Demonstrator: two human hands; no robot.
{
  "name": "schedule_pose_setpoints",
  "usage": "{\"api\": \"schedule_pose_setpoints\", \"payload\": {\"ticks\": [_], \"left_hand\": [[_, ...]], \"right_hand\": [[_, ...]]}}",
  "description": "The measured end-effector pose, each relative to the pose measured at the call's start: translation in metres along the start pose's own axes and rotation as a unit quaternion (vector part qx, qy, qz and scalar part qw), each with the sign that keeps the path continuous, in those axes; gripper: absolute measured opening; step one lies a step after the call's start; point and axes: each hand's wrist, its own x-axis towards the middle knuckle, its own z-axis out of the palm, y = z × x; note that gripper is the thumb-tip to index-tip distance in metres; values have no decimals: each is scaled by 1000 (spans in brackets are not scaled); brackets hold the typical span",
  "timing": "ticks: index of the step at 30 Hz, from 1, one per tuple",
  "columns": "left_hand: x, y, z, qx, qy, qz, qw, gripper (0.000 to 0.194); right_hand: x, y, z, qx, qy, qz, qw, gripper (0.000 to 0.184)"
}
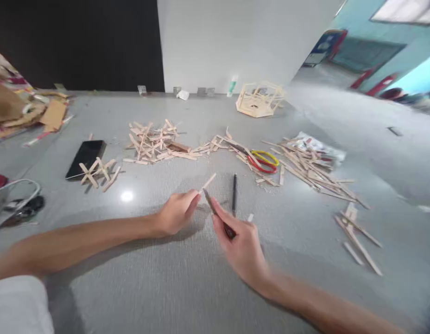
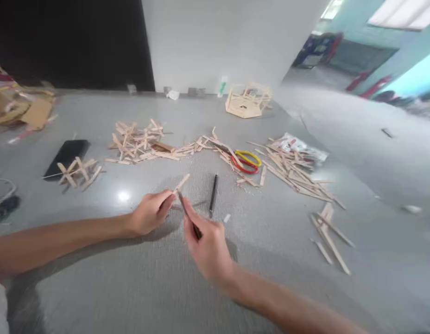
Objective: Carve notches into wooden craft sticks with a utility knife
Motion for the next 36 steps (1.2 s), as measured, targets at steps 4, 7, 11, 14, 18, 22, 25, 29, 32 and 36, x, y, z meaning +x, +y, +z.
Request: {"api": "schedule_pose_setpoints", "payload": {"ticks": [4, 7, 11, 14, 18, 22, 25, 29, 32, 36], "left_hand": [[1, -3, 0, 31, -2, 71, 997, 32], [1, -4, 2, 46, -11, 87, 995, 32], [0, 0, 1, 49, -25, 22, 998, 33], [-1, 1, 0, 34, -36, -22, 999, 33], [0, -3, -1, 36, -36, -23, 998, 34], [-1, -6, 0, 80, -21, 51, 995, 34], [-2, -6, 2, 100, -34, 88, 991, 36], [-1, -5, 4, 113, -18, 78, 990, 38], [-1, -5, 3, 106, -22, 41, 993, 38], [-1, -2, 0, 84, -42, 12, 996, 37]], "right_hand": [[31, -4, -54, 4, -138, 14, 990, 44], [41, -4, -66, 14, -205, 19, 978, 44], [24, 4, -30, 11, -75, -21, 997, 44], [5, 10, 6, -34, 0, -110, 993, 49], [4, 8, 13, -58, 6, -132, 990, 49], [30, 0, -33, -28, -116, -44, 992, 44], [53, 0, -68, 4, -239, -22, 971, 44], [58, 5, -67, 41, -252, -3, 967, 45], [38, 6, -36, 4, -138, -25, 990, 43], [8, 7, 1, -63, -36, -97, 993, 50]]}}
